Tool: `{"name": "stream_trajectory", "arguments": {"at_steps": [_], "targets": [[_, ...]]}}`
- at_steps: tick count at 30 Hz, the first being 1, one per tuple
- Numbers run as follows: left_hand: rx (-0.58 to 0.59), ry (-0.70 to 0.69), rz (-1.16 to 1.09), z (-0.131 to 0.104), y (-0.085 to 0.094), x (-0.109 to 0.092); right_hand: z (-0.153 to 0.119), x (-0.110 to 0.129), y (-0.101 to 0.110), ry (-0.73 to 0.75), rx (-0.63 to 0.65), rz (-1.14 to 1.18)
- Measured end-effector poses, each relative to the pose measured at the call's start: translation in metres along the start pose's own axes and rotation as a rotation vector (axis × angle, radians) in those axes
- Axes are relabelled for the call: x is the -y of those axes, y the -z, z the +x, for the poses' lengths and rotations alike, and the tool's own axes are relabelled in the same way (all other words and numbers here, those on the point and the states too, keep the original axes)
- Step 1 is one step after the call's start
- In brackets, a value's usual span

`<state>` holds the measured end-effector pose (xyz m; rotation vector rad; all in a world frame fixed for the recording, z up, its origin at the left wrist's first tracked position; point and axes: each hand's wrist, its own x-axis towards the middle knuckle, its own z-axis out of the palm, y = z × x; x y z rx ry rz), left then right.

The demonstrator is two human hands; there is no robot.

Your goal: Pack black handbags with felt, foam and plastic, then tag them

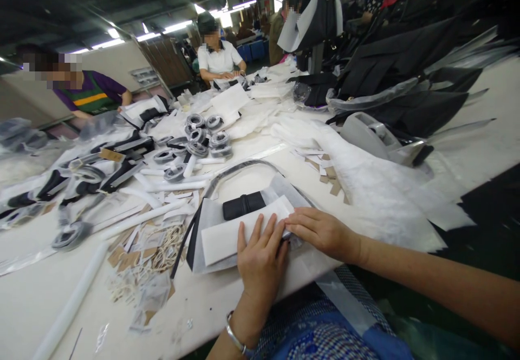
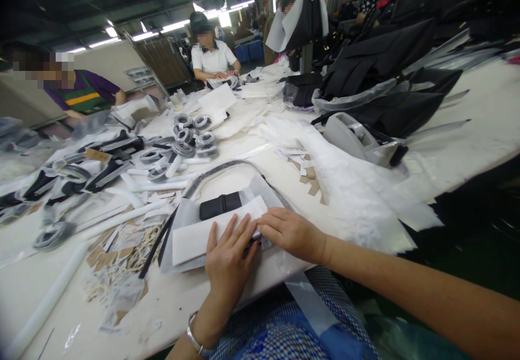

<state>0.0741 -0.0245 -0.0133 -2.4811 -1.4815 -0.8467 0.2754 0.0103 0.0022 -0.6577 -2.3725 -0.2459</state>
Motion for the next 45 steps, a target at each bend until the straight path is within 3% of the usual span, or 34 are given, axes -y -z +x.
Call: {"name": "stream_trajectory", "arguments": {"at_steps": [4, 9, 11, 13, 18, 22, 28, 33, 39, 42, 45], "targets": [[-0.047, -0.048, 0.033, -0.003, -0.004, 0.001, -0.021, -0.001, 0.019, 0.040, 0.046, 0.056], [-0.068, -0.055, 0.007, -0.002, -0.004, 0.002, -0.080, 0.019, 0.047, -0.018, 0.270, 0.056], [-0.071, -0.055, -0.002, -0.002, -0.004, 0.002, -0.097, 0.032, 0.047, -0.024, 0.353, 0.076], [-0.072, -0.054, -0.011, -0.002, -0.004, 0.002, -0.105, 0.043, 0.039, -0.033, 0.334, 0.095], [-0.068, -0.053, -0.012, -0.001, -0.003, 0.002, -0.099, 0.062, 0.012, -0.119, 0.065, 0.222], [-0.057, -0.052, -0.009, 0.000, -0.001, 0.002, -0.085, 0.070, 0.012, -0.272, -0.016, 0.351], [-0.046, -0.039, -0.025, 0.000, -0.001, 0.002, -0.069, 0.069, 0.027, -0.536, 0.113, 0.440], [-0.036, -0.026, -0.037, 0.000, -0.001, 0.002, -0.069, 0.060, 0.024, -0.712, 0.253, 0.360], [-0.024, -0.020, -0.047, 0.000, -0.001, 0.003, -0.061, 0.060, 0.017, -0.622, 0.324, 0.102], [-0.020, -0.021, -0.052, -0.001, -0.001, 0.003, -0.060, 0.062, 0.018, -0.566, 0.255, -0.046], [-0.017, -0.020, -0.059, -0.001, -0.001, 0.004, -0.063, 0.061, 0.016, -0.485, 0.109, -0.133]]}}
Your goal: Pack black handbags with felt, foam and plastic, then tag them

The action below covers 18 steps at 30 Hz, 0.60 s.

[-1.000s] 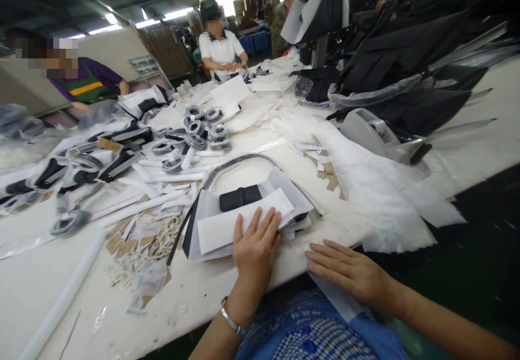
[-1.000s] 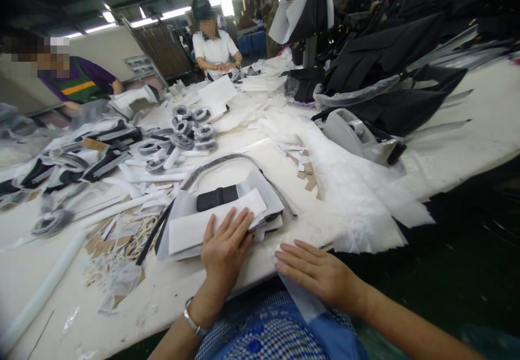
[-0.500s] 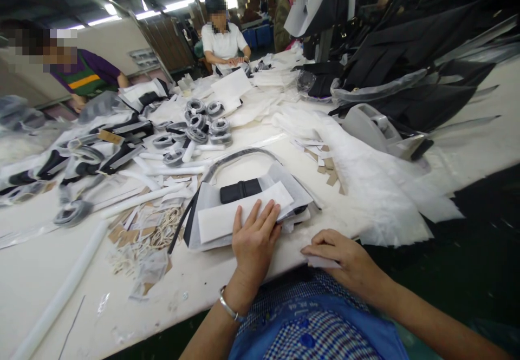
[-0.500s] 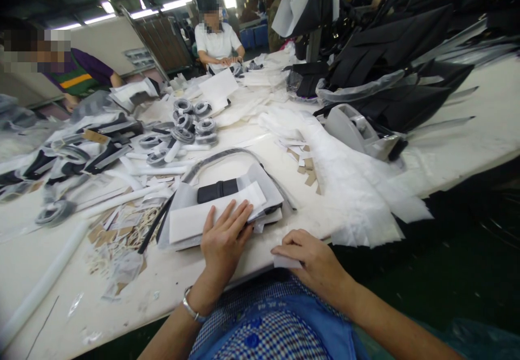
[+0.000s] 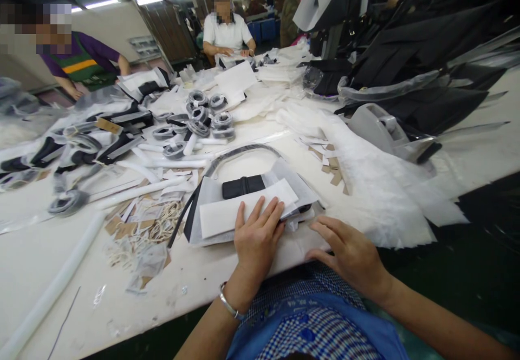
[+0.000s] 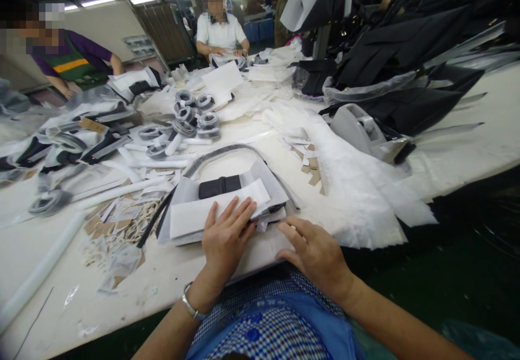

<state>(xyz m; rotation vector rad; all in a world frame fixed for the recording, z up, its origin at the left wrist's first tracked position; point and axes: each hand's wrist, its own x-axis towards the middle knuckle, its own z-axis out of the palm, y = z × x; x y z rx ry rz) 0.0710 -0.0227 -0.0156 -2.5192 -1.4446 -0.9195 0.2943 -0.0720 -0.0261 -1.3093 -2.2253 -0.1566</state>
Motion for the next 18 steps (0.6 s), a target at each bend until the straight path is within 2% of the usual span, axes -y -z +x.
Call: {"name": "stream_trajectory", "arguments": {"at_steps": [2, 6, 13, 18], "targets": [[0.002, 0.001, -0.002, 0.000, 0.000, 0.000, -0.001, -0.004, -0.003, 0.075, -0.042, 0.035], [0.003, 0.003, -0.003, 0.001, 0.001, -0.001, -0.002, -0.011, -0.005, 0.228, 0.045, 0.157], [-0.004, 0.006, -0.007, 0.001, 0.002, -0.001, -0.020, -0.011, -0.003, 0.256, 0.062, 0.127], [0.006, 0.008, -0.011, 0.001, 0.001, -0.001, -0.032, -0.011, -0.006, 0.317, 0.016, 0.096]]}}
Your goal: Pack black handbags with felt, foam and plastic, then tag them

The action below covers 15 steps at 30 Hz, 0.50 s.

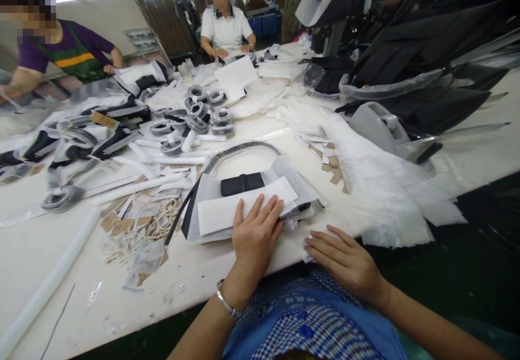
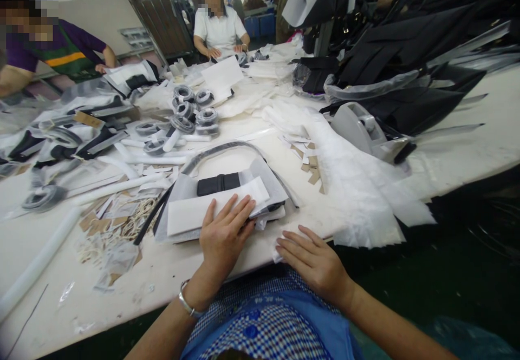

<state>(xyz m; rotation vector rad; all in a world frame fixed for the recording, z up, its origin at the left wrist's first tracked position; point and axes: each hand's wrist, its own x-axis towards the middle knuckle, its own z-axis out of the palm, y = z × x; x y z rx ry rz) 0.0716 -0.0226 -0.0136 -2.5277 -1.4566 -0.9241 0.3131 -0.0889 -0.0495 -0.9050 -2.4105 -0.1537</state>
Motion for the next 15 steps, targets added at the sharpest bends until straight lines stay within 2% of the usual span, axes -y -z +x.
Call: {"name": "stream_trajectory", "arguments": {"at_steps": [15], "targets": [[0.008, -0.003, 0.012, 0.000, 0.001, 0.000, 0.007, -0.007, 0.002, 0.070, -0.058, 0.134]]}}
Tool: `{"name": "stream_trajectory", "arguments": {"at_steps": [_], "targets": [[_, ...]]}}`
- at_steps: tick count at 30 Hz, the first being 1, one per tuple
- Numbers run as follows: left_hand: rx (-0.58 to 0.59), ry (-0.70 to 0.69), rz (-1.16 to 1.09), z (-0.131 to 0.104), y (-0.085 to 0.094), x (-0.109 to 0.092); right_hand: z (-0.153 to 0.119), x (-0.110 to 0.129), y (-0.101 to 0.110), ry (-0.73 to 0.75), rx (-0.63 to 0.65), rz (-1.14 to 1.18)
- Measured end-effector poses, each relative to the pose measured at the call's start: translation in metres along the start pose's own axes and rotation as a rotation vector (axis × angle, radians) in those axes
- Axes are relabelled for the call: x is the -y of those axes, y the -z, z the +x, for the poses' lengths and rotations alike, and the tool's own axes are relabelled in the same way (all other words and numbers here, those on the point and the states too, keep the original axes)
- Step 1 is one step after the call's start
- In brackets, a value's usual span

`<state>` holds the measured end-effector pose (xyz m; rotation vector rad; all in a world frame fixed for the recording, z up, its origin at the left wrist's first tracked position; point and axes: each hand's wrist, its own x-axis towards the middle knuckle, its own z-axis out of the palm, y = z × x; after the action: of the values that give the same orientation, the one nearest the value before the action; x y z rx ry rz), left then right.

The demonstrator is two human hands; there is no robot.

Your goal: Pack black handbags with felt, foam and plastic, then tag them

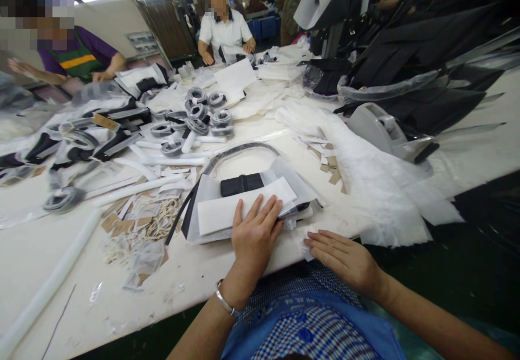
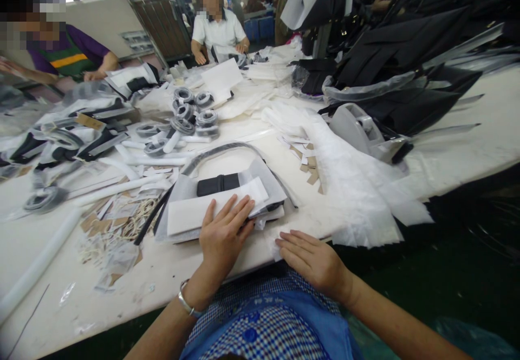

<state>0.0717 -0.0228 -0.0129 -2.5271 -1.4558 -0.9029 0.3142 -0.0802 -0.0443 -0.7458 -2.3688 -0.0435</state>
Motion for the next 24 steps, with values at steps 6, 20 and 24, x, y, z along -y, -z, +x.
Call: {"name": "stream_trajectory", "arguments": {"at_steps": [6, 20, 24], "targets": [[-0.010, 0.003, 0.001, 0.000, 0.000, 0.000, -0.002, -0.001, -0.004, 0.029, 0.037, 0.064], [-0.032, 0.001, 0.026, -0.002, -0.005, 0.000, 0.010, 0.027, 0.004, -0.042, 0.025, 0.108], [-0.046, -0.011, 0.023, -0.002, -0.005, 0.000, 0.010, 0.035, 0.010, -0.077, 0.052, 0.085]]}}
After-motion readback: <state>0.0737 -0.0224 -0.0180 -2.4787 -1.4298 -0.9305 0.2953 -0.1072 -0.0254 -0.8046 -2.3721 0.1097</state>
